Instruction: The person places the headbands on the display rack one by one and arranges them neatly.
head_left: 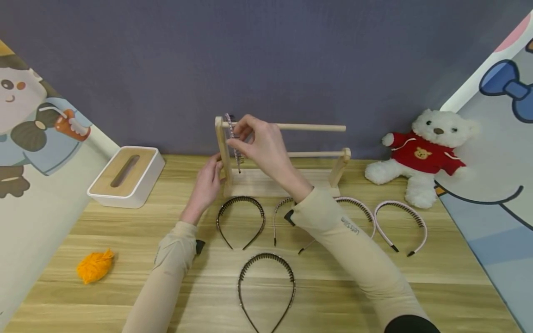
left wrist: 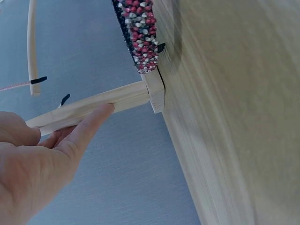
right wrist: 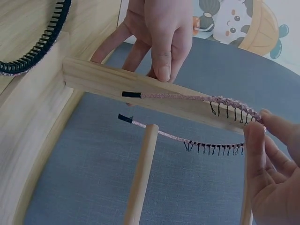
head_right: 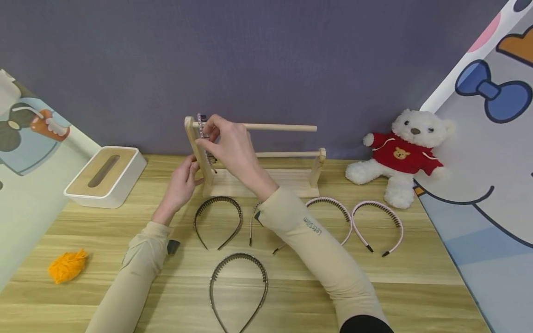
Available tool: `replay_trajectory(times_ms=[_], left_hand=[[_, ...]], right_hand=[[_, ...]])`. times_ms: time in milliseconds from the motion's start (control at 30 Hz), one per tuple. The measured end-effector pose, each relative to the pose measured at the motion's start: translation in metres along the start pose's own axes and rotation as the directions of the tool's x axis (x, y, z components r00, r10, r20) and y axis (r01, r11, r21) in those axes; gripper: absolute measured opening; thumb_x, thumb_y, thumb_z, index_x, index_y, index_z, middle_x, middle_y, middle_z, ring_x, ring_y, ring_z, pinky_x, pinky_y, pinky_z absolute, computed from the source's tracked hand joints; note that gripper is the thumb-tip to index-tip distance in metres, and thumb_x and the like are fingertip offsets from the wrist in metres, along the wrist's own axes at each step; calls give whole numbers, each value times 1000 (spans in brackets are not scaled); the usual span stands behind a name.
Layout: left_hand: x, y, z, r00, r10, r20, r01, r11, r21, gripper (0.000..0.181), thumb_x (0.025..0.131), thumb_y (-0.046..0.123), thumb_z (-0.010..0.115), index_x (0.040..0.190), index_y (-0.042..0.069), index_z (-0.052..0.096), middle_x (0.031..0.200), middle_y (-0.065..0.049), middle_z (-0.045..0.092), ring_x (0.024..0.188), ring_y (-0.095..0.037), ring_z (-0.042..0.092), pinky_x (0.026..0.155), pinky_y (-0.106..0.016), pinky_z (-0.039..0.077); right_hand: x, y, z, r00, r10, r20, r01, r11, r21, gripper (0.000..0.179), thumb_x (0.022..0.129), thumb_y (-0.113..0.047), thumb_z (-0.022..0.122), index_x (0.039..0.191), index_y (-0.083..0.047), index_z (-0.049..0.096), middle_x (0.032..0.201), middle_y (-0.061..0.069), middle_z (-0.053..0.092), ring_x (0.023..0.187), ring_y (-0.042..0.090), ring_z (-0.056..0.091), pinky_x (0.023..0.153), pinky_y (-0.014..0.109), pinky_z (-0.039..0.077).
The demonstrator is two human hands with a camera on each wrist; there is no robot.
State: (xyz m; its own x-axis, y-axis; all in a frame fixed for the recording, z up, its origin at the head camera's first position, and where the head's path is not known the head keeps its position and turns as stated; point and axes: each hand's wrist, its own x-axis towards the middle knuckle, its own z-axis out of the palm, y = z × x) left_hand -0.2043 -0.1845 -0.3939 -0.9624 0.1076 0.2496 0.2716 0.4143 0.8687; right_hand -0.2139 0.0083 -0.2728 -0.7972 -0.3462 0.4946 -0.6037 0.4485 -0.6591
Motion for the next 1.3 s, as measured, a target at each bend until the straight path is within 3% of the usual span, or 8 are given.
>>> replay_trajectory(times_ms=[667, 1300], left_hand=[[-1, 2, -1, 1000, 11, -4, -11, 1000, 4, 43, 116, 2, 33, 157, -11, 38, 156, -33, 44, 140, -52, 51, 100, -48, 64], [-2, 3, -2, 1000, -5, -11, 5, 1000, 19, 43, 117, 3, 34, 157, -12, 38, 155, -34, 45, 138, -51, 53, 100, -47, 65]], right_hand=[[-6, -4, -9, 999, -23, -27, 22, 999, -27, 28, 97, -24, 84, 110, -3, 73, 96, 8, 79, 75, 17, 73, 65, 24, 64], [-28, -7, -20, 999, 12, -36, -12, 1000, -23, 23, 97, -23, 84, 109, -6, 74, 102, 5, 79, 81, 17, 76, 72, 25, 67]])
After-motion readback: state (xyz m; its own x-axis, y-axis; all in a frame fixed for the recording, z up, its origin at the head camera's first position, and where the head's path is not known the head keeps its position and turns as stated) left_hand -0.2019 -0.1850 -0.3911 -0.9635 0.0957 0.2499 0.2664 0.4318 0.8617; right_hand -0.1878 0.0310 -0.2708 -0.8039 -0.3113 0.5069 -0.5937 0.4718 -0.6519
